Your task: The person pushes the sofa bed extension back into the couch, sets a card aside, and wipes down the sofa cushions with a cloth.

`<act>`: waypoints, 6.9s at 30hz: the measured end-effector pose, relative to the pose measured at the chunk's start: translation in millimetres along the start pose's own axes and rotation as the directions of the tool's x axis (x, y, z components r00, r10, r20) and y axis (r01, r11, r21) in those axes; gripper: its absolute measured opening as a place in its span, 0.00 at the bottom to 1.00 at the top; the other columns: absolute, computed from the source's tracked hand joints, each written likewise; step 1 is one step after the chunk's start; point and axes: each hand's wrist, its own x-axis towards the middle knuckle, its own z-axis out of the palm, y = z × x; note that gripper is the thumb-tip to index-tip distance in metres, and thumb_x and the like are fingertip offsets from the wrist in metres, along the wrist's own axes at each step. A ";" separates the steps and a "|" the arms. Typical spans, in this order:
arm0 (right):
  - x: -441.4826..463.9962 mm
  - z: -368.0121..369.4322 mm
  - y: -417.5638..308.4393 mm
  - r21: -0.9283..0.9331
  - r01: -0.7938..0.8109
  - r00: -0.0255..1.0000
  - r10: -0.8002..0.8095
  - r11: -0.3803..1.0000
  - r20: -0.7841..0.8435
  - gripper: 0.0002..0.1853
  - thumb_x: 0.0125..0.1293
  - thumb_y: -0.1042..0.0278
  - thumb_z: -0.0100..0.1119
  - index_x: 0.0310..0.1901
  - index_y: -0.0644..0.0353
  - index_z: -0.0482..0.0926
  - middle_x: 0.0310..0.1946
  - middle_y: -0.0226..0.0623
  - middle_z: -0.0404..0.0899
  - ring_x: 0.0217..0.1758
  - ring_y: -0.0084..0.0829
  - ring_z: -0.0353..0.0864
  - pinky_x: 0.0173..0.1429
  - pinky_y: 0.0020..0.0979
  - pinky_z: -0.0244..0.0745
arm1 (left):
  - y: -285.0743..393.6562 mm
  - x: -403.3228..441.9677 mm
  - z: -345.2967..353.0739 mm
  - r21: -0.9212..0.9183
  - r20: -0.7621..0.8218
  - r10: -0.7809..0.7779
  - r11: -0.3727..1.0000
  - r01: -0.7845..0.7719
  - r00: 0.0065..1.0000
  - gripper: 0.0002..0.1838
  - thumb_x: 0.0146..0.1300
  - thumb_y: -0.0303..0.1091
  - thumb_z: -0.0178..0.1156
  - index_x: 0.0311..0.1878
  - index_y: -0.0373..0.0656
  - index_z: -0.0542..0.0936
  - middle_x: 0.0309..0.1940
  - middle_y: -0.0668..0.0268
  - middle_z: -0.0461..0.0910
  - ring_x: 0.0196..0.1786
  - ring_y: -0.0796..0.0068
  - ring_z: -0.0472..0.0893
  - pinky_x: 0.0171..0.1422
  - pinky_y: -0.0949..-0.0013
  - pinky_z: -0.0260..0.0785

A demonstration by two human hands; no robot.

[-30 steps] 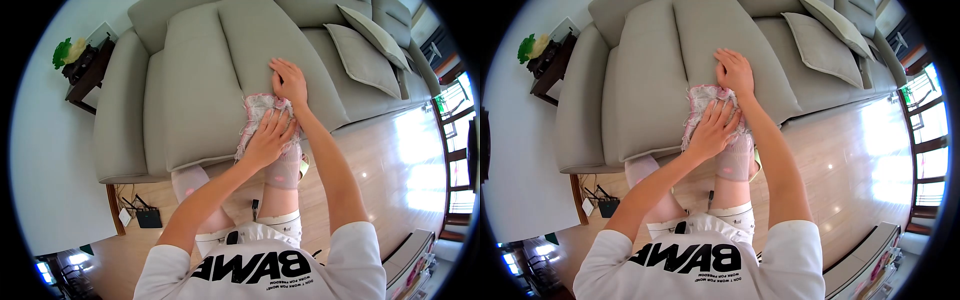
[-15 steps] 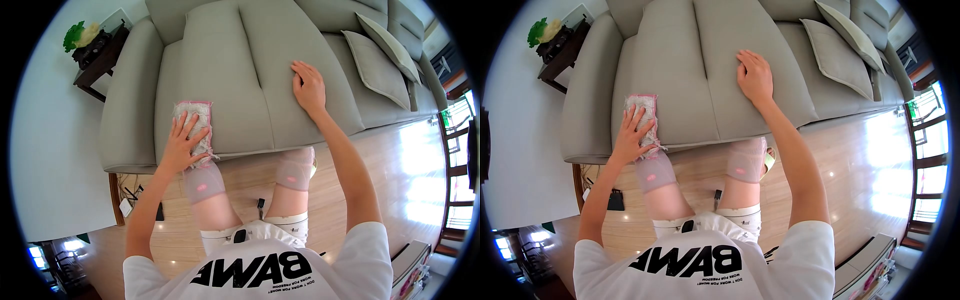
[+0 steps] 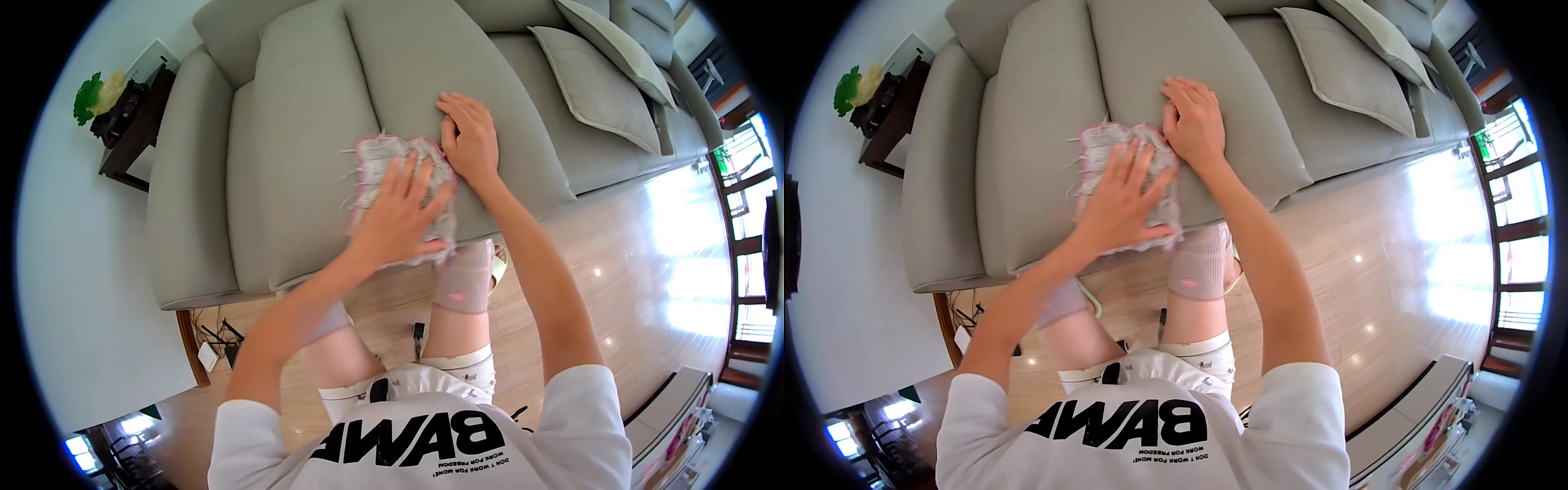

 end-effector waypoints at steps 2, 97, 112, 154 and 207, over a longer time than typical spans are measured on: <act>-0.9 -2.5 7.3 0.049 0.006 1.000 -0.005 0.999 -0.018 0.10 0.60 0.79 0.58 0.41 0.61 0.85 0.50 0.37 0.87 0.60 0.38 0.82 0.62 0.40 0.76 | 10.7 12.3 8.6 -0.025 -0.029 -0.028 0.999 0.027 0.999 0.50 0.46 0.66 0.73 0.73 0.57 0.69 0.77 0.52 0.58 0.78 0.37 0.55 0.81 0.35 0.44; -138.5 -134.9 -216.9 -0.006 -0.615 0.708 0.555 0.789 0.438 0.41 0.75 0.49 0.55 0.66 0.86 0.55 0.65 0.86 0.55 0.69 0.78 0.60 0.72 0.57 0.61 | -100.3 -121.7 -63.9 -0.072 -0.331 -0.528 0.841 0.537 0.782 0.17 0.69 0.41 0.56 0.52 0.42 0.86 0.61 0.51 0.74 0.73 0.43 0.65 0.80 0.40 0.47; 77.5 28.9 44.0 -0.155 -0.783 0.524 0.773 0.603 0.358 0.69 0.51 0.20 0.66 0.73 0.79 0.52 0.65 0.71 0.68 0.69 0.59 0.72 0.70 0.46 0.70 | -74.4 -100.8 -62.8 0.010 -0.253 -0.548 0.823 0.569 0.797 0.21 0.70 0.43 0.51 0.56 0.42 0.84 0.66 0.65 0.78 0.80 0.41 0.54 0.83 0.35 0.34; -119.6 -114.6 -266.2 -0.053 0.149 0.863 -0.104 0.987 0.494 0.37 0.52 0.71 0.60 0.69 0.56 0.71 0.75 0.44 0.63 0.73 0.51 0.65 0.78 0.60 0.52 | -148.5 -95.2 -69.5 -0.042 -0.005 -0.622 0.782 0.621 0.783 0.22 0.73 0.40 0.48 0.35 0.32 0.84 0.45 0.45 0.84 0.76 0.48 0.64 0.79 0.43 0.57; 59.4 -0.3 -32.7 -0.342 0.067 0.319 0.305 0.937 0.897 0.29 0.70 0.46 0.45 0.66 0.55 0.74 0.67 0.47 0.72 0.71 0.52 0.70 0.70 0.57 0.65 | -118.9 -76.5 -52.0 0.008 -0.139 -0.679 0.727 0.686 0.721 0.15 0.71 0.37 0.50 0.44 0.34 0.81 0.51 0.45 0.77 0.76 0.43 0.61 0.80 0.35 0.51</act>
